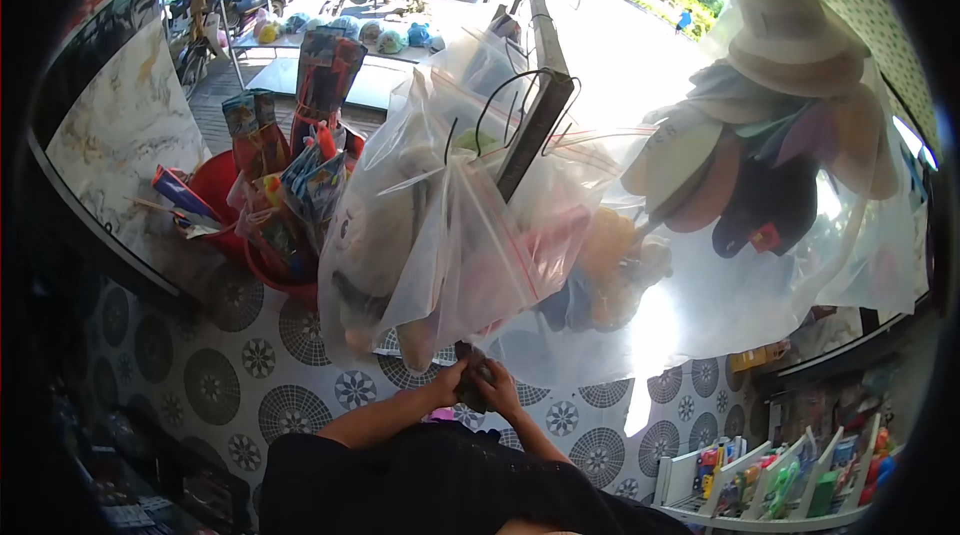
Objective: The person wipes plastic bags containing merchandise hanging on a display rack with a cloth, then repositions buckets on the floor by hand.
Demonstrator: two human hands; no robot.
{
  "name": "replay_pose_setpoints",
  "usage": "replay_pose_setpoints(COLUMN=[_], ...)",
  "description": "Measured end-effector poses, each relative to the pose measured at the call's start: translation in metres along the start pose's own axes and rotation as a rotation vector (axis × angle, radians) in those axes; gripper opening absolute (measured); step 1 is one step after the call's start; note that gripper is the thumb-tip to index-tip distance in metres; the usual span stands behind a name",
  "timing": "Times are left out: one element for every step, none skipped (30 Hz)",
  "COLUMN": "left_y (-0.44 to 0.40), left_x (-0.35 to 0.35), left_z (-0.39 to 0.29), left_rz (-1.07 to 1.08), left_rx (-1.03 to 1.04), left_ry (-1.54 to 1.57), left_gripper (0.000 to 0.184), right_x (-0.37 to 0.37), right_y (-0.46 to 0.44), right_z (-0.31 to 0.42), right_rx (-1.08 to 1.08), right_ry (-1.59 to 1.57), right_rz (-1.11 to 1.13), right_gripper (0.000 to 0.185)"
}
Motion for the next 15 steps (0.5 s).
replay_pose_setpoints(left_y=[0.0, 0.001, 0.004, 0.008, 0.014, 0.028, 0.044, 0.058, 0.067, 0.078, 0.088, 0.095, 0.104, 0.115, 0.128], left_x=[-0.01, -0.017, -0.025, -0.034, -0.038, -0.038, -0.038, -0.04, -0.049, -0.056, -0.062, -0.068, -0.08, -0.092, -0.104], left_z=[-0.002, -0.002, -0.002, -0.004, -0.004, -0.005, -0.007, -0.012, -0.016, -0.025, -0.033, -0.039, -0.049, -0.059, -0.069], left_rz=[-0.056, -0.021, 0.014, 0.048, 0.077, 0.058, 0.04, 0.024, -0.013, 0.001, 0.02, 0.042, 0.026, -0.004, -0.035], left_rx=[0.03, 0.053, 0.073, 0.089, 0.088, 0.047, 0.007, -0.031, -0.085, -0.084, -0.081, -0.079, -0.1, -0.077, -0.055], left_ry=[-0.006, 0.008, 0.024, 0.041, 0.045, 0.015, -0.013, -0.045, -0.153, -0.222, -0.287, -0.348, -0.31, -0.327, -0.347], left_gripper=[0.04, 0.042, 0.043, 0.045, 0.043, 0.042, 0.042, 0.041, 0.041, 0.041, 0.042, 0.043, 0.048, 0.048, 0.048], right_x=[0.011, 0.016, 0.018, 0.023, 0.028, 0.035, 0.043, 0.048, 0.055, 0.061, 0.062, 0.058, 0.058, 0.059, 0.062], right_y=[-0.001, -0.003, -0.002, -0.003, -0.005, -0.006, -0.004, -0.004, -0.01, -0.013, -0.019, -0.027, -0.036, -0.045, -0.056], right_z=[-0.01, -0.004, 0.01, 0.022, 0.028, 0.034, 0.037, 0.032, 0.022, 0.012, 0.003, -0.003, -0.003, -0.005, -0.02], right_rx=[0.02, 0.025, 0.032, 0.042, 0.071, 0.1, 0.13, 0.142, 0.154, 0.165, 0.283, 0.402, 0.41, 0.417, 0.395], right_ry=[-0.016, 0.012, 0.039, 0.067, 0.088, 0.112, 0.136, 0.119, 0.101, 0.083, 0.041, 0.001, -0.156, -0.315, -0.41], right_rz=[0.048, 0.101, 0.155, 0.209, 0.224, 0.244, 0.265, 0.193, 0.117, 0.039, -0.027, -0.09, -0.154, -0.219, -0.269], right_gripper=[0.048, 0.053, 0.058, 0.063, 0.065, 0.068, 0.071, 0.066, 0.062, 0.057, 0.061, 0.065, 0.062, 0.059, 0.052])
Point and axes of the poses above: each hand's wrist, its own y-axis away from the middle knuckle, its own x-axis out of the palm, z = x × y, the point moved 7 cm from there along -y, towards the middle knuckle
